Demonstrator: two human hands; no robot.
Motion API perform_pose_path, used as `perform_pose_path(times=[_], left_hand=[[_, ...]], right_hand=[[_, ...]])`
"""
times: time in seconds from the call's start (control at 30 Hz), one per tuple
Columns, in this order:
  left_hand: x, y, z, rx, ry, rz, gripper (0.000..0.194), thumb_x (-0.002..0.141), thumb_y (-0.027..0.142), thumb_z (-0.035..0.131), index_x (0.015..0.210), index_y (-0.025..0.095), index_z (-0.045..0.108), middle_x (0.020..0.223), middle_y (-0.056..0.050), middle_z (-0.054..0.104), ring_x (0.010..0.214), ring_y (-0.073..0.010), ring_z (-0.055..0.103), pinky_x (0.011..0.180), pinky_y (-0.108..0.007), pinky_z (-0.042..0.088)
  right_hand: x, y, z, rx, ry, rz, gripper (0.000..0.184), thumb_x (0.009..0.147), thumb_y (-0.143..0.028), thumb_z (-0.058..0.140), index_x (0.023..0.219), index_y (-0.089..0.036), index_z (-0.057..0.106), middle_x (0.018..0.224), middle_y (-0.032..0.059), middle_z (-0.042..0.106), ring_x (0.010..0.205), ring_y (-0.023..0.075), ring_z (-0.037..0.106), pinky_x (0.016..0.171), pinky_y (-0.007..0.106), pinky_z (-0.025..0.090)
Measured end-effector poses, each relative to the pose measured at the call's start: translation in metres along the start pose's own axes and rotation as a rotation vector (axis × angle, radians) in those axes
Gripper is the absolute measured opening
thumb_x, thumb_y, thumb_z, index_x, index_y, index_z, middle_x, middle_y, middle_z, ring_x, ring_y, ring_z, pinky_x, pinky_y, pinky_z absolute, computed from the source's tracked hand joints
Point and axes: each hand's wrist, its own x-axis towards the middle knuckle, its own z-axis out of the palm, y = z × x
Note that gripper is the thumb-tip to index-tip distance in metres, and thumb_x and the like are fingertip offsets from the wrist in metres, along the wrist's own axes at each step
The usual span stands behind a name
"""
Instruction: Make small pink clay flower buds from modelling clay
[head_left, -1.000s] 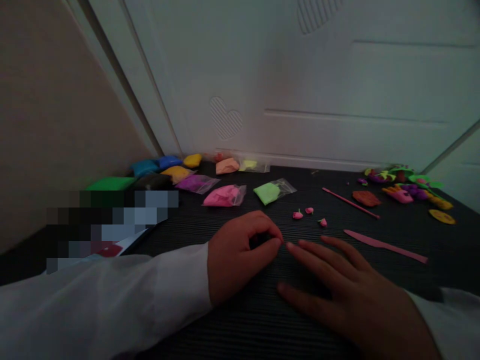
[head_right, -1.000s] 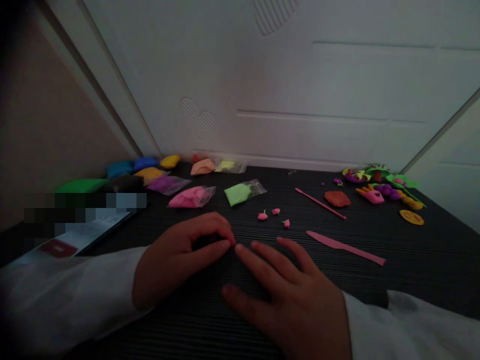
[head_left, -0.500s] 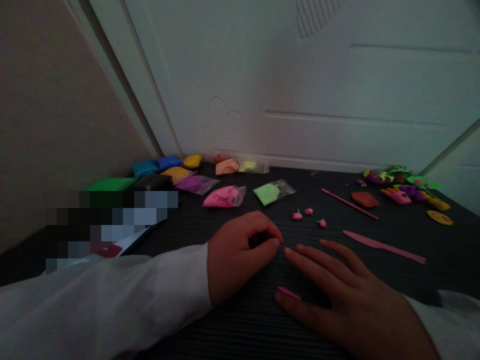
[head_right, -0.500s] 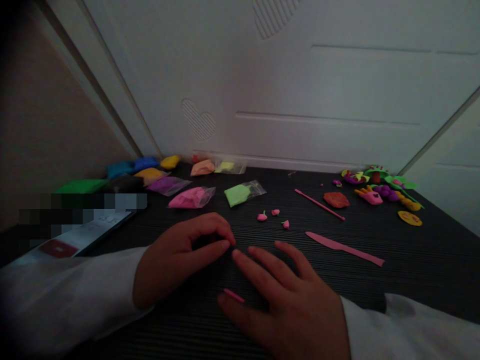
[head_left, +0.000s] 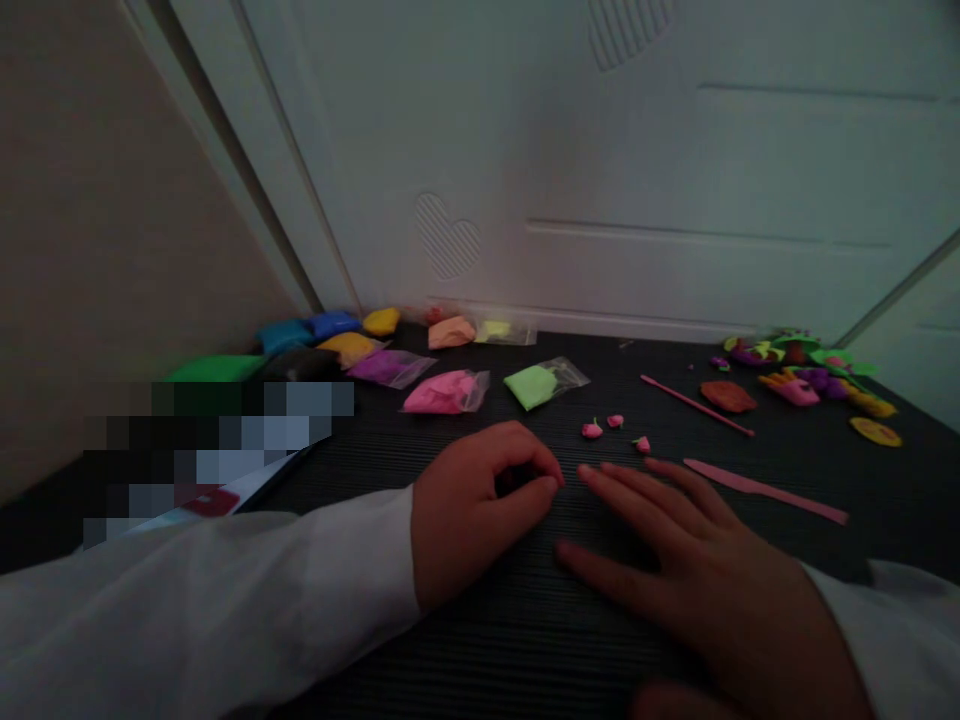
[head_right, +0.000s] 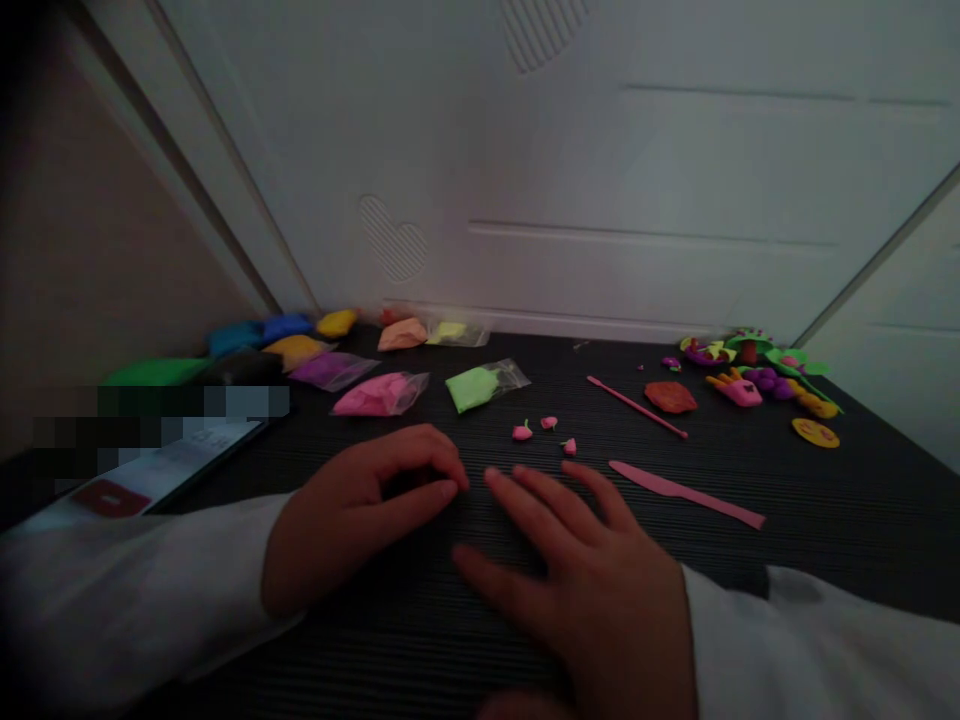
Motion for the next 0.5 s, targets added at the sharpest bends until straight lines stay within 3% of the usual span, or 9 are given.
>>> perform_pose_path(times=[0.03,0.07,0.1,0.13,0.17,0.2,0.37,0.5], left_hand=[[0.0000,0.0000,-0.0001,-0.002,-0.003,0.003,0.010,0.077,0.019,0.049,0.078,0.018,0.059,0.081,0.001,0.057,0.075,-0.0132,0.052,0.065,-0.024,0.039],[0.0001,-0.0001,-0.0001,-0.003,-0.006,0.006,0.010,0.077,0.019,0.049,0.078,0.018,0.059,0.081,0.001,0.057,0.076,-0.0132,0.052,0.066,-0.024,0.039],[0.0001,-0.0003,0.0000,-0.003,-0.006,0.007,0.010,0.077,0.019,0.049,0.078,0.018,0.059,0.081,0.001,0.057,0.076,-0.0133,0.052,0.066,-0.024,0.039],[0.0001,-0.0005,0.0000,-0.002,-0.004,0.008,0.010,0.077,0.018,0.049,0.078,0.018,0.059,0.081,0.001,0.056,0.076,-0.0133,0.052,0.067,-0.025,0.039],[0.0001,-0.0006,0.0001,-0.002,-0.003,0.008,0.010,0.077,0.018,0.049,0.078,0.018,0.059,0.081,0.001,0.056,0.076,-0.0133,0.052,0.067,-0.025,0.039],[0.0001,-0.0007,0.0002,-0.001,-0.002,0.007,0.010,0.077,0.018,0.049,0.078,0.018,0.059,0.080,0.001,0.056,0.076,-0.0133,0.052,0.067,-0.025,0.039],[0.0000,-0.0007,0.0007,-0.005,-0.008,0.002,0.010,0.077,0.018,0.049,0.078,0.017,0.059,0.080,0.001,0.055,0.075,-0.0129,0.052,0.065,-0.025,0.039],[-0.0002,-0.0002,0.0011,-0.007,0.003,0.001,0.010,0.077,0.017,0.050,0.078,0.017,0.059,0.080,0.001,0.055,0.076,-0.0126,0.052,0.067,-0.024,0.038]], right_hand=[[0.0001,-0.0004,0.0005,-0.007,0.080,-0.054,0.052,0.077,-0.063,0.033,0.118,-0.035,0.048,0.123,0.0093,0.050,0.105,0.0291,0.049,0.080,0.051,0.037],[0.0002,-0.0006,0.0009,-0.030,0.211,0.002,0.037,0.082,-0.053,0.035,0.113,-0.041,0.050,0.118,0.0044,0.055,0.102,0.0252,0.051,0.081,0.049,0.037],[0.0004,-0.0002,0.0010,-0.019,0.208,0.024,0.038,0.082,-0.053,0.035,0.113,-0.040,0.050,0.119,0.0053,0.054,0.102,0.0259,0.051,0.081,0.049,0.037],[0.0007,0.0005,0.0008,0.011,0.064,-0.056,0.052,0.077,-0.061,0.034,0.120,-0.035,0.047,0.125,0.0107,0.048,0.106,0.0306,0.048,0.078,0.052,0.038],[0.0010,0.0015,0.0002,0.022,0.017,0.022,0.057,0.074,-0.064,0.038,0.122,-0.034,0.045,0.129,0.0121,0.043,0.111,0.0337,0.043,0.081,0.055,0.036],[0.0014,0.0025,-0.0006,0.009,0.013,0.074,0.057,0.074,-0.062,0.039,0.122,-0.032,0.045,0.131,0.0136,0.040,0.114,0.0342,0.040,0.083,0.055,0.034],[0.0021,0.0038,-0.0032,-0.058,0.045,-0.098,0.046,0.078,-0.056,0.042,0.120,-0.039,0.045,0.121,0.0102,0.052,0.104,0.0289,0.052,0.075,0.051,0.042],[0.0009,0.0023,-0.0018,-0.013,0.035,0.073,0.056,0.073,-0.065,0.037,0.120,-0.037,0.046,0.128,0.0118,0.045,0.110,0.0341,0.045,0.076,0.055,0.039]])
